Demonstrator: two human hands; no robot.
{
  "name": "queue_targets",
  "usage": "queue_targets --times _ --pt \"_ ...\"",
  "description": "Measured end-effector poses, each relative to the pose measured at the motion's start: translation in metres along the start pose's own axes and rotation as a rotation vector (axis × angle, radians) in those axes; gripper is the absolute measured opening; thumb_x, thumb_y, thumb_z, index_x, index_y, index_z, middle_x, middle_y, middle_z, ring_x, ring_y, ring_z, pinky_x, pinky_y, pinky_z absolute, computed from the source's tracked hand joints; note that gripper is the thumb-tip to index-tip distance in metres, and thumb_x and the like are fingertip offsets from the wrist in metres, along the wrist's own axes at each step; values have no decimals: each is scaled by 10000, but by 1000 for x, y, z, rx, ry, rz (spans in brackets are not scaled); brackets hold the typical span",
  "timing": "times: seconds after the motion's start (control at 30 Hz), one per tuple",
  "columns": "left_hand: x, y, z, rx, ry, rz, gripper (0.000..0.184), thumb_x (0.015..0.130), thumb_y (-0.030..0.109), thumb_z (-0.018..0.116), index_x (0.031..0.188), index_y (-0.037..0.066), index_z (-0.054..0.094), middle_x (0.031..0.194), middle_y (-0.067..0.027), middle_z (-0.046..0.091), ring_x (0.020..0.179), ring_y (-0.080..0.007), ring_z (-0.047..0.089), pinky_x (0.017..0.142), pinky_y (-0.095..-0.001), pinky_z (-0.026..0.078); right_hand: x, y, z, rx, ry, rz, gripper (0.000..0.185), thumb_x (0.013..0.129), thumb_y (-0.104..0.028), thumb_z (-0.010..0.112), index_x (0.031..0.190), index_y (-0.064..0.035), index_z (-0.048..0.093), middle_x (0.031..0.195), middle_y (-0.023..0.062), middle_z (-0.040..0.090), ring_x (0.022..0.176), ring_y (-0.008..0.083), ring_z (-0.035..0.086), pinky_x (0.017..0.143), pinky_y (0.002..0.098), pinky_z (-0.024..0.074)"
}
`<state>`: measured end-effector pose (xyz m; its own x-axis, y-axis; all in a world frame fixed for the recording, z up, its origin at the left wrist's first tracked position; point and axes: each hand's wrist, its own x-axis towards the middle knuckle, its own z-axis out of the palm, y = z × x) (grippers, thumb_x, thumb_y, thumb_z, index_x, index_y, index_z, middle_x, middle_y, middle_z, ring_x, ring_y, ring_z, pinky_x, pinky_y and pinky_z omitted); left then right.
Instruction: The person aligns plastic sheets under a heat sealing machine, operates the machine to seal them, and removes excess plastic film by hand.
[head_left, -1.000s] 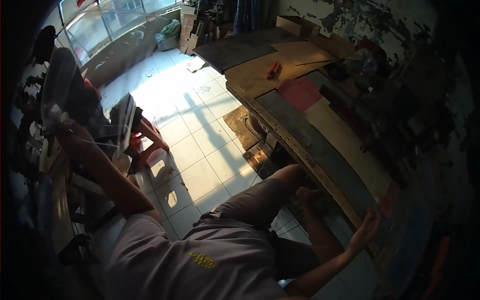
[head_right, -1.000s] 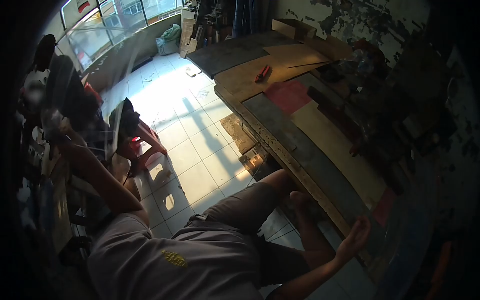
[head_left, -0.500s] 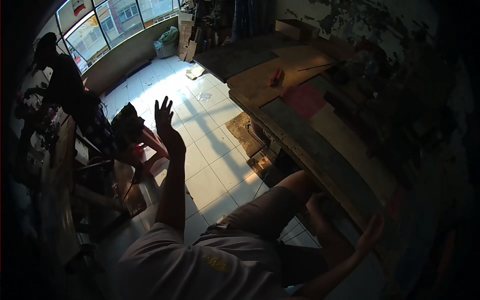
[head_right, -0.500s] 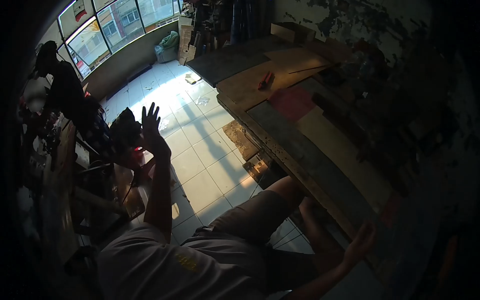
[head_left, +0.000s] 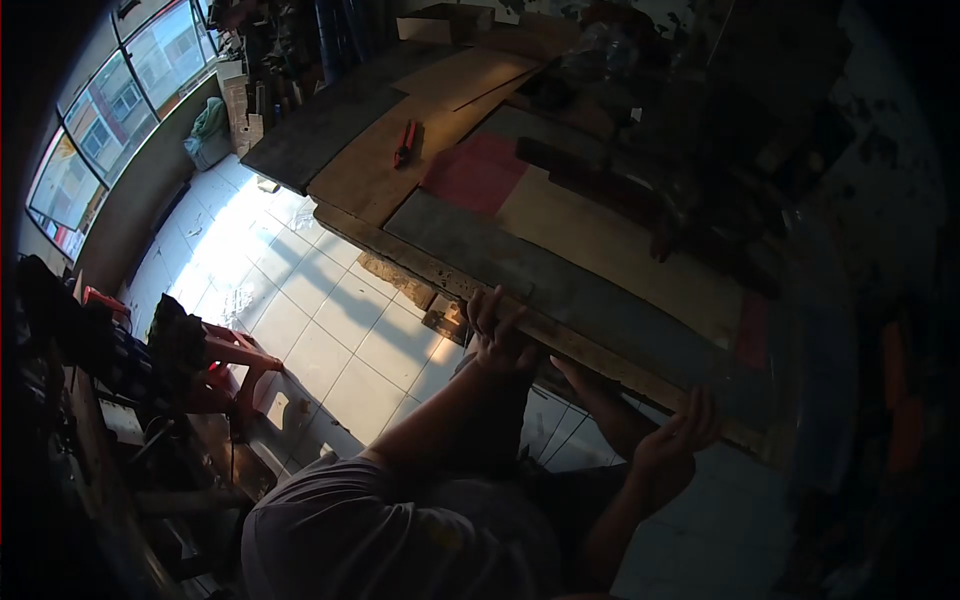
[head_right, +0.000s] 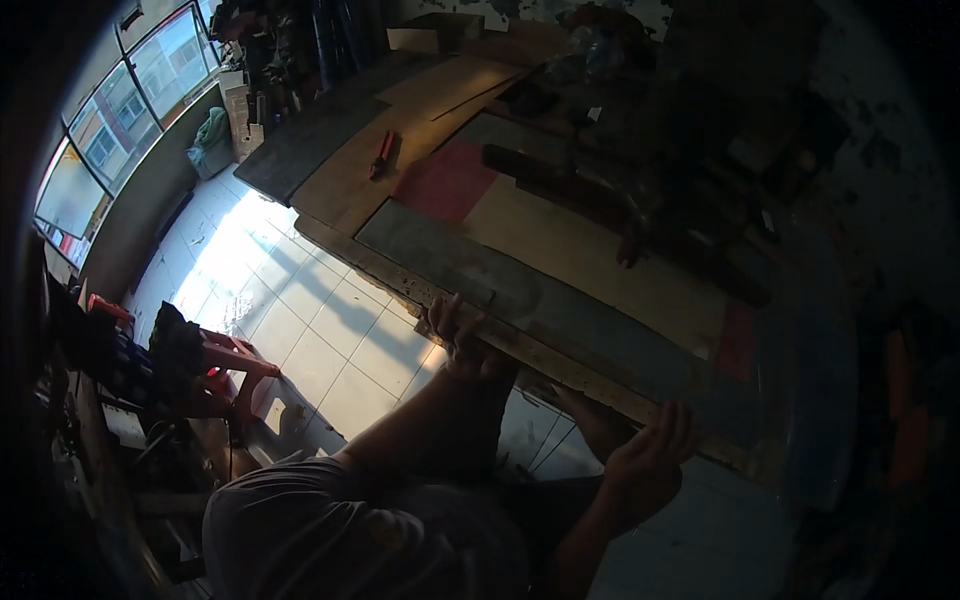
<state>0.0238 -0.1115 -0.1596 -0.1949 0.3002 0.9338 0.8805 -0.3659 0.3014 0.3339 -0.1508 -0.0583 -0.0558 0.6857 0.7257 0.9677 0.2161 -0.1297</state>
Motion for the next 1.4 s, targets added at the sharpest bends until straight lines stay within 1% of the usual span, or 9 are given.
queue_targets --times 0.07,0.27,0.47,0.57,0.77,0.87,0.97,1.07,1.4 --pt "-3 1 -6 -6 -17 -13 665 760 390 736 1346 118 576 1511 -252 415 1414 -502 324 1143 -608 289 -11 -9 -8 -48 -80 81 437 1101 -301 399 1413 -14 506 1449 231 518 1402 439 453 1121 527 429" --pt "-8 -17 -16 56 -102 105 671 739 368 746 1335 108 580 1497 -253 436 1409 -498 332 1138 -605 305 -35 18 53 25 269 -62 506 1102 -331 368 1494 -11 379 1543 260 384 1473 526 291 1198 669 222" --pt "-7 -10 -16 65 -98 59 669 788 405 715 1358 95 555 1494 -266 446 1397 -509 342 1147 -622 283 -38 18 63 42 297 -17 487 1091 -326 361 1450 1 382 1512 294 401 1440 560 319 1175 705 238" --pt "-5 -5 -24 40 -149 0 630 849 412 676 1374 91 538 1515 -271 421 1424 -506 312 1158 -657 232 -49 18 63 61 252 49 496 1085 -328 378 1464 -9 391 1552 292 359 1469 553 263 1187 702 198" --pt "0 -3 -30 52 -202 4 563 1001 448 491 1437 93 476 1563 -226 379 1477 -483 252 1183 -678 148 -59 30 61 131 167 29 515 1074 -345 419 1463 -7 408 1573 281 333 1490 540 210 1191 678 175" --pt "8 3 -34 74 -229 13 537 1020 430 479 1441 97 466 1562 -215 385 1478 -476 256 1187 -676 143 -66 32 69 183 191 95 470 1058 -358 458 1441 -88 493 1562 217 399 1496 487 247 1192 679 141" --pt "9 2 -32 81 -201 43 523 1029 427 474 1438 101 461 1561 -203 390 1482 -468 256 1188 -673 145 -65 31 76 226 244 91 467 1056 -360 465 1429 -83 510 1571 213 395 1510 471 231 1197 666 124" --pt "8 1 -29 87 -183 60 512 1032 416 473 1436 102 444 1565 -209 380 1493 -459 239 1194 -671 122 -60 27 72 174 264 47 472 1066 -323 454 1418 -8 472 1564 263 374 1495 525 221 1199 655 159" --pt "9 -2 -16 74 -93 109 485 1037 393 433 1424 100 445 1575 -219 340 1490 -460 225 1185 -674 142 -64 33 75 101 255 37 456 1028 -333 530 1366 -28 549 1549 238 427 1501 491 250 1210 633 154"
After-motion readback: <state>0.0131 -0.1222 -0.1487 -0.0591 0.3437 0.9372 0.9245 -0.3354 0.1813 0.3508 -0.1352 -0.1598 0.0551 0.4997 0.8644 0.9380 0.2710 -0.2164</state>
